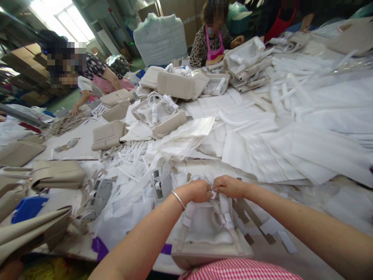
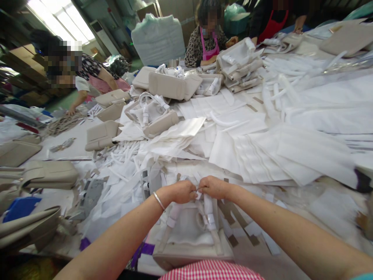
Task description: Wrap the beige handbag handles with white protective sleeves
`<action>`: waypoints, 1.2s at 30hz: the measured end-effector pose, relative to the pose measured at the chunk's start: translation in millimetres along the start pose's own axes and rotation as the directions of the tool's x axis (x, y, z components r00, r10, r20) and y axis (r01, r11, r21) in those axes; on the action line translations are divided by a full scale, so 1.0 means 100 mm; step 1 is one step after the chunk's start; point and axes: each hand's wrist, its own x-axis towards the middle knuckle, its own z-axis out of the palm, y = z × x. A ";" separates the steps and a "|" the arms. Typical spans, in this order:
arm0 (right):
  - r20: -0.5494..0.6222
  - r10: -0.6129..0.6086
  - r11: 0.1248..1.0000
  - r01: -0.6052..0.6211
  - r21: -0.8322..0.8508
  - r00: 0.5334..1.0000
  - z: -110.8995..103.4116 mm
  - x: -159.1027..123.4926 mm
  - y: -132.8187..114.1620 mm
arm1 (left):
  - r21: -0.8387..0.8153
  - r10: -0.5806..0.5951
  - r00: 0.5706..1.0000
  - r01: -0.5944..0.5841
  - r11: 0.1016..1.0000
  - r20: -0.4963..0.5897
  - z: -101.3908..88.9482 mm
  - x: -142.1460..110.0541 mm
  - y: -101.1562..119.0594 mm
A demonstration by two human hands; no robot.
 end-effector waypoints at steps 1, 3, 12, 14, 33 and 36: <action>0.016 0.008 0.999 -0.009 0.041 1.000 -0.01 0.00 0.01 | -0.009 0.005 1.000 -0.005 1.000 -0.003 0.00 0.00 -0.01; 0.051 0.032 0.995 -0.037 0.091 0.998 -0.03 0.00 0.03 | -0.021 0.015 1.000 -0.015 1.000 -0.007 0.00 0.00 -0.03; 0.158 0.120 0.988 -0.133 0.074 0.980 -0.06 0.08 0.08 | -0.043 0.044 0.999 -0.044 0.998 -0.007 0.00 0.01 -0.08; 0.141 0.109 0.991 -0.120 0.067 0.984 -0.03 0.10 0.10 | -0.033 0.044 0.999 -0.044 0.998 0.006 -0.01 0.01 -0.07; -0.129 -0.084 0.906 0.022 -0.423 0.988 0.15 0.09 -0.15 | 0.008 0.049 0.998 -0.050 0.999 0.026 -0.09 0.01 -0.08; -0.171 -0.078 0.857 -0.022 -0.516 0.982 0.20 0.06 -0.19 | 0.038 0.047 0.999 -0.047 0.998 0.003 -0.09 -0.01 -0.08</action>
